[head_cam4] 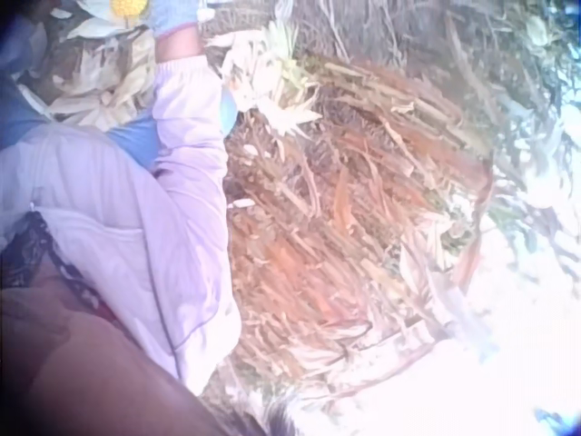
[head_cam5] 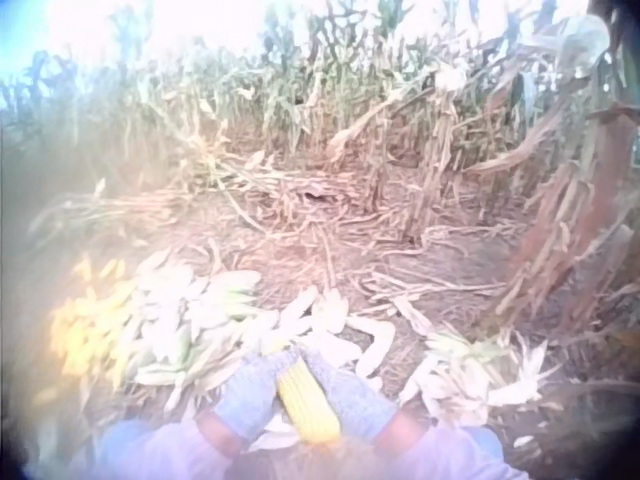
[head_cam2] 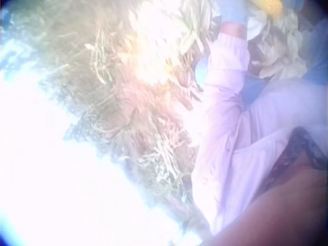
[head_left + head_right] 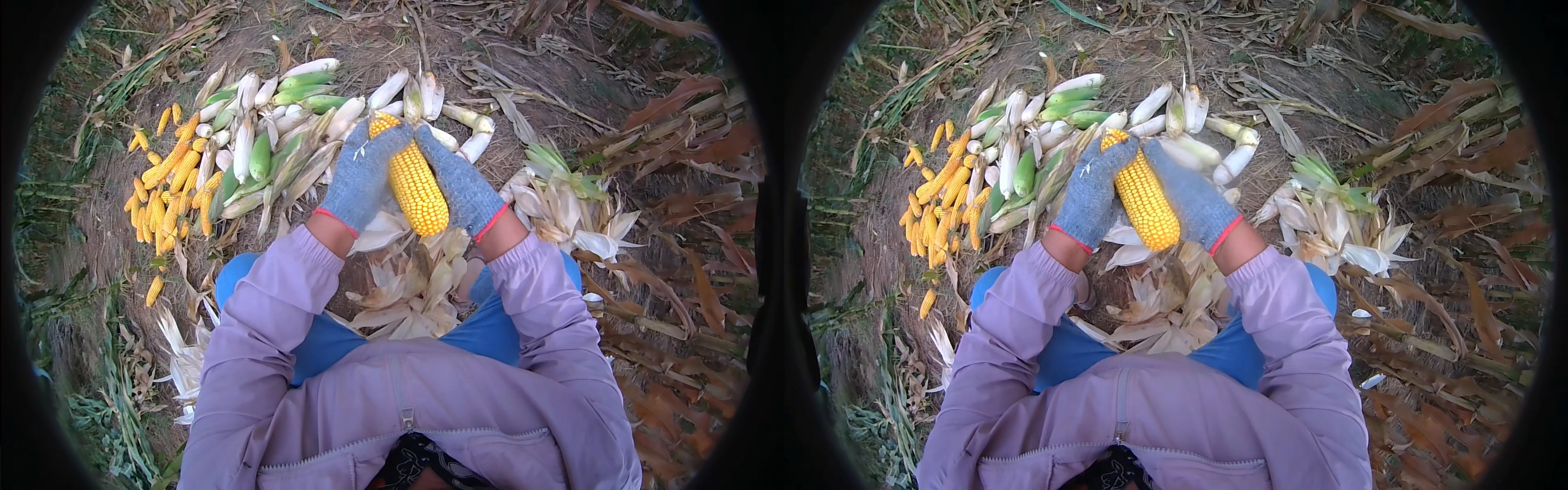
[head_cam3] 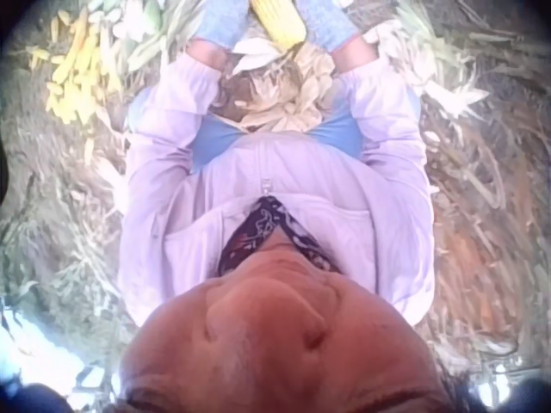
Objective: The person sits on the ground in a cornfield and shucks corn cobs by hand. They remove the husks and silk from each cob and place the cleaned cobs into a pile.
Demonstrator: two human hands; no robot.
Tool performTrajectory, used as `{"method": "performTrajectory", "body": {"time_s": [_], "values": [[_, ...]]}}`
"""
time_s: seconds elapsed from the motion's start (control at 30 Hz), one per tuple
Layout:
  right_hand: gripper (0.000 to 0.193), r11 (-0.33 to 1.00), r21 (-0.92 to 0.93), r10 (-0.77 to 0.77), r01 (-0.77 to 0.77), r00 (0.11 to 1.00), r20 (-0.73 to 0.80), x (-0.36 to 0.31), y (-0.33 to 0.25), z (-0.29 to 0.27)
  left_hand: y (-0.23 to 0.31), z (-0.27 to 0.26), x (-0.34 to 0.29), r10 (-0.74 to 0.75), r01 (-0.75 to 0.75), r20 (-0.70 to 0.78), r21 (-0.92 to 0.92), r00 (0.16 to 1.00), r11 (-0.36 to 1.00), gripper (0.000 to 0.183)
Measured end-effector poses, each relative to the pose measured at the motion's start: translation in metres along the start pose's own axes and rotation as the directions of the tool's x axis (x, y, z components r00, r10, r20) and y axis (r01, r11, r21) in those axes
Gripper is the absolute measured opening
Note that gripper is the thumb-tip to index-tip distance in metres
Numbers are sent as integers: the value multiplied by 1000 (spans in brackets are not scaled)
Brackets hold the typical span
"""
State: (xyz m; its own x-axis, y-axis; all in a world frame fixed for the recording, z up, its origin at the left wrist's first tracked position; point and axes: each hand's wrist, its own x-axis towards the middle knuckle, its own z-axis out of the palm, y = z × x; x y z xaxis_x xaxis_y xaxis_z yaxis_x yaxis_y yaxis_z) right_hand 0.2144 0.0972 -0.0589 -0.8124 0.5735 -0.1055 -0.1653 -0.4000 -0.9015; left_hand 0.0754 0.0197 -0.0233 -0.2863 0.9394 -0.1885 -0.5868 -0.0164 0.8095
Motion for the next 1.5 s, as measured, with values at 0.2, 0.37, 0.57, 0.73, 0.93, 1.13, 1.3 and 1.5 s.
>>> {"method": "performTrajectory", "body": {"time_s": [0.2,0.37,0.57,0.73,0.93,1.13,1.3,1.5], "values": [[50,955,-274,102,-114,993,-56,-5,-14,23,16,-33,18,143,-154,-76,-171,987,973,24],[56,958,184,222,-219,975,5,-10,-13,32,22,-43,15,120,-84,72,-382,990,920,21],[50,578,695,164,-428,895,415,-16,-2,30,35,-22,3,214,-62,260,-490,942,870,23],[48,843,497,173,-207,978,115,0,14,21,18,-6,-14,145,-147,49,57,988,987,33],[48,852,469,298,-233,952,-67,1,7,31,7,-5,-13,217,-211,8,283,976,936,39],[52,775,-594,-266,217,964,4,11,38,5,12,-18,3,191,-195,-161,-4,968,981,26],[62,664,-743,-208,81,975,-80,-10,11,43,23,-37,11,269,-296,-271,-60,924,953,15],[61,785,-617,-35,49,999,35,-11,8,37,28,-74,27,218,-232,-286,-14,933,973,15]]}}
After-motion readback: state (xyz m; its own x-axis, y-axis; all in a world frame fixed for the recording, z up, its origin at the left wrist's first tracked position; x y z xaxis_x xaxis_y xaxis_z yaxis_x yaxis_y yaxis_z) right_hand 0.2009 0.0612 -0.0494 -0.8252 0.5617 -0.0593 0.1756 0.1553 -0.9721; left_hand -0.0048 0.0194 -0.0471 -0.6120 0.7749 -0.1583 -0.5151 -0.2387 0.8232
